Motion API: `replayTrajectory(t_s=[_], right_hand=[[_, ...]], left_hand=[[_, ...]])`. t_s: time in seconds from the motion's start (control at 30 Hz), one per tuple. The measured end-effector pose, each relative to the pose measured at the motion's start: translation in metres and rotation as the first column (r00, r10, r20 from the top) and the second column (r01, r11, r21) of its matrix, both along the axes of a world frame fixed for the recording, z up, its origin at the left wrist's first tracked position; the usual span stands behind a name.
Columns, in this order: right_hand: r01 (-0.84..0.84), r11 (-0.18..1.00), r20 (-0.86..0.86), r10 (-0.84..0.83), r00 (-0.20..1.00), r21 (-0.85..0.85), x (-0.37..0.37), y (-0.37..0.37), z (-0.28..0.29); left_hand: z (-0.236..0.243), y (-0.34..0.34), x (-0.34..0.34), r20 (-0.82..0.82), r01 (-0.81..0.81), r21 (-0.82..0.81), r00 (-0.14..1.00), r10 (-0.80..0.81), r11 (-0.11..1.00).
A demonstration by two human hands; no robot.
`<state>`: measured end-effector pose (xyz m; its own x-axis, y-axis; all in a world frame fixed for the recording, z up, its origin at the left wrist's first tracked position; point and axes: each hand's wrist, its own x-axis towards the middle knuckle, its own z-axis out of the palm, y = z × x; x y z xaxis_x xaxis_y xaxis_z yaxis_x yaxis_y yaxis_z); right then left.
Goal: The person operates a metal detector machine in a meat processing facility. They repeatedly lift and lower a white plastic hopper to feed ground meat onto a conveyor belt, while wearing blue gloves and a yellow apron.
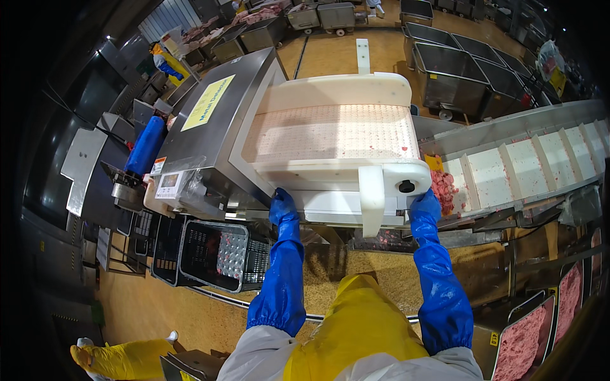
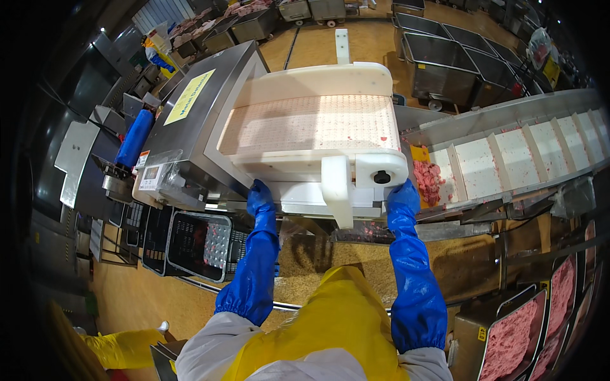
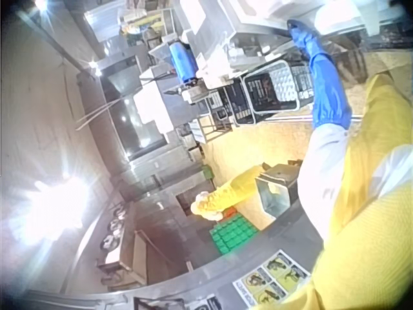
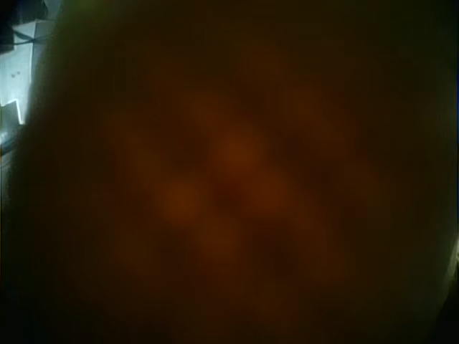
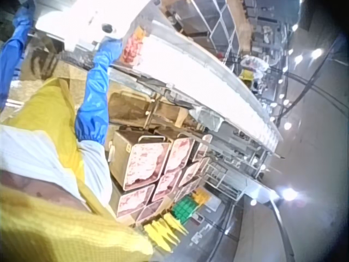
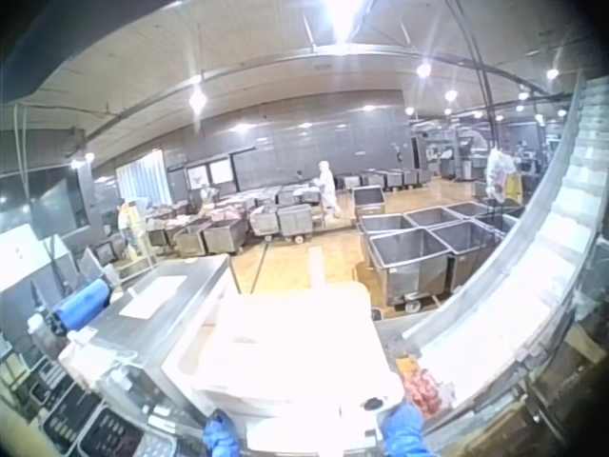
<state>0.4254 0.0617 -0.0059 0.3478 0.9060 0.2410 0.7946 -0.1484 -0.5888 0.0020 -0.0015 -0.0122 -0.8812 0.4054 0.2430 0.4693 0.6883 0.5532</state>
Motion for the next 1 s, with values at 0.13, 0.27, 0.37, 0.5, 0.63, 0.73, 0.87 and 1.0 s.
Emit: replayTrajectory(t_s=[0.13, 0.27, 0.37, 0.5, 0.63, 0.73, 0.87, 1.0], right_hand=[[-0.014, 0.999, 0.015, 0.014, 1.000, -0.048, 0.004, 0.003, -0.005], [-0.017, 0.998, 0.010, 0.018, 1.000, -0.052, 0.002, 0.002, -0.001], [-0.006, 0.999, 0.007, 0.006, 1.000, -0.034, 0.001, 0.001, 0.002], [-0.015, 1.000, -0.012, 0.016, 1.000, 0.009, -0.001, -0.001, 0.003], [-0.006, 1.000, -0.006, 0.006, 1.000, 0.008, -0.001, -0.001, 0.001], [-0.003, 1.000, -0.027, 0.003, 1.000, 0.018, 0.000, -0.002, 0.003], [-0.010, 1.000, -0.033, 0.010, 0.999, -0.006, -0.001, 0.001, 0.001], [0.013, 1.000, -0.007, -0.013, 1.000, 0.013, 0.003, 0.002, -0.006]], left_hand=[[0.003, 0.000, 0.000, 0.030, 0.018, -0.015, 0.999, -0.018, 1.000], [0.002, -0.001, -0.002, 0.031, 0.019, -0.015, 0.999, -0.019, 1.000], [0.002, -0.002, 0.001, 0.046, 0.027, 0.008, 0.999, -0.028, 1.000], [0.003, -0.001, 0.000, 0.040, 0.028, 0.013, 0.999, -0.028, 1.000], [0.004, -0.003, -0.002, 0.068, 0.022, -0.024, 0.997, -0.020, 0.999], [0.008, -0.003, 0.004, 0.075, 0.032, -0.008, 0.997, -0.031, 0.999], [0.003, -0.002, -0.003, 0.034, 0.044, 0.024, 0.998, -0.045, 0.999], [0.009, -0.001, 0.003, 0.087, 0.049, -0.035, 0.995, -0.046, 0.998]])
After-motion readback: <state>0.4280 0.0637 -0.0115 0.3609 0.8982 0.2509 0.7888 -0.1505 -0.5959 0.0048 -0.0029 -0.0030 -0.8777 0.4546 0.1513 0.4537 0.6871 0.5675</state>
